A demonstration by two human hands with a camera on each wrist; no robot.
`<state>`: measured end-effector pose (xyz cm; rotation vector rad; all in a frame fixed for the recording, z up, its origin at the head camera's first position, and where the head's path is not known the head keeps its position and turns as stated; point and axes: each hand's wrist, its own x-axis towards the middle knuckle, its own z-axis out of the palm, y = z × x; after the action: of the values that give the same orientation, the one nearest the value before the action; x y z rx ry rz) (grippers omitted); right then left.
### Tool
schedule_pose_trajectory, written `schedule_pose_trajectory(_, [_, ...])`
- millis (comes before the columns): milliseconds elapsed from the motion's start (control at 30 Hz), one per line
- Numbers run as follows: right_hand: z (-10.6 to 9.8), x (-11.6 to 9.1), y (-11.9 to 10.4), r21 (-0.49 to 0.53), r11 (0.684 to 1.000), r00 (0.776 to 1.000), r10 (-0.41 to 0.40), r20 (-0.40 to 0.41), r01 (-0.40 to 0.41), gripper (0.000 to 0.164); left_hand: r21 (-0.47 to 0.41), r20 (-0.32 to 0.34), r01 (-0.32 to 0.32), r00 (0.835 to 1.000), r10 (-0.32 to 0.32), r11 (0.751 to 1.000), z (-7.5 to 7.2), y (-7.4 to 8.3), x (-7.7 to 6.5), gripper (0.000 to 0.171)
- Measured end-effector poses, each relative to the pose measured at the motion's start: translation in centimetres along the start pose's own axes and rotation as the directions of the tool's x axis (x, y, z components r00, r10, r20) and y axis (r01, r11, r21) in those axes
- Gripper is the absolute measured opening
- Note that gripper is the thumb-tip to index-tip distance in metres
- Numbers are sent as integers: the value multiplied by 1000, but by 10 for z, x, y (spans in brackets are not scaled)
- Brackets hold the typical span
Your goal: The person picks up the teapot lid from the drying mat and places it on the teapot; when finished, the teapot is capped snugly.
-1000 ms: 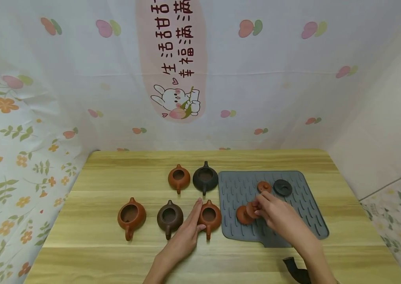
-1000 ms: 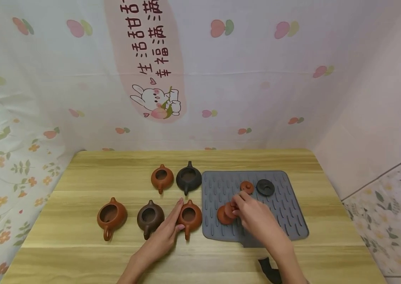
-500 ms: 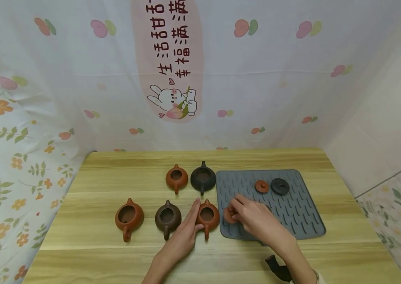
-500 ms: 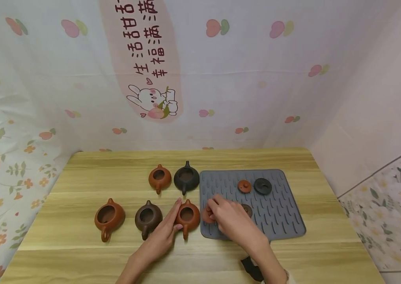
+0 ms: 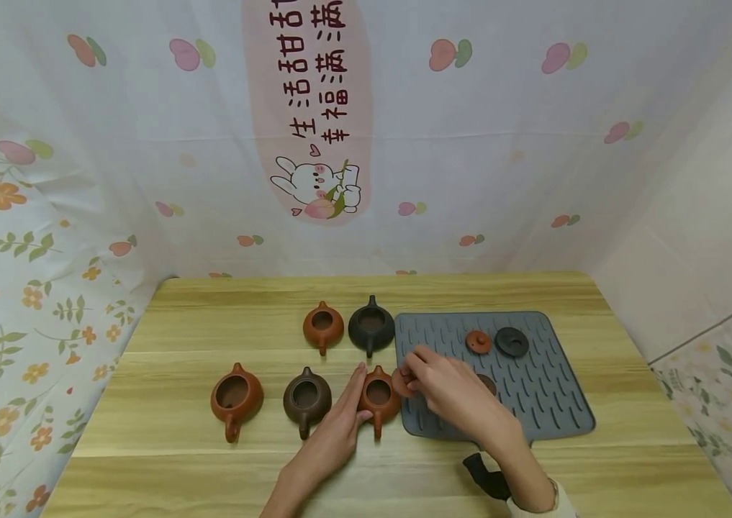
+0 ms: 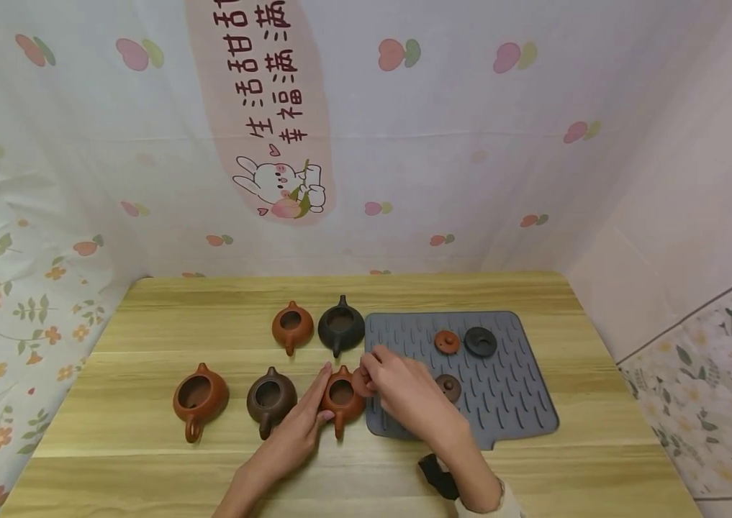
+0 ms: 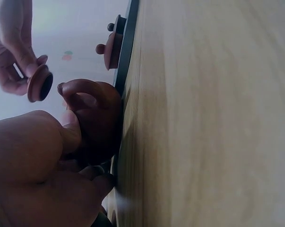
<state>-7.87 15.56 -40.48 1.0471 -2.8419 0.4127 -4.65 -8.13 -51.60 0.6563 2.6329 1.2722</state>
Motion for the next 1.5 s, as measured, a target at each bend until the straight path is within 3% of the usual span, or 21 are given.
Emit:
schedule_pose_trajectory(267, [-1,9,-6,-7,1000,999,-20,-24,20,28,-8,18,7,1000,-7,1000,0,-1,2,72])
schedule_pose_trajectory(600, [15,26,-11,-43,996,996,-84,-22,83,23,-13,0,12,1000,-12,1000,-2,2,-2,70])
schedule_pose_trajectory(1067, [26,36,-13,-38,997,996,-65,65,68,16,3,28,44,999,-44,999,0,-1,1,71])
schedule_pose_trajectory(1500, [31,37,-19,-64,995,993,-76,88,82,16,-9,31,39,999,-39,999,0,0,1,70])
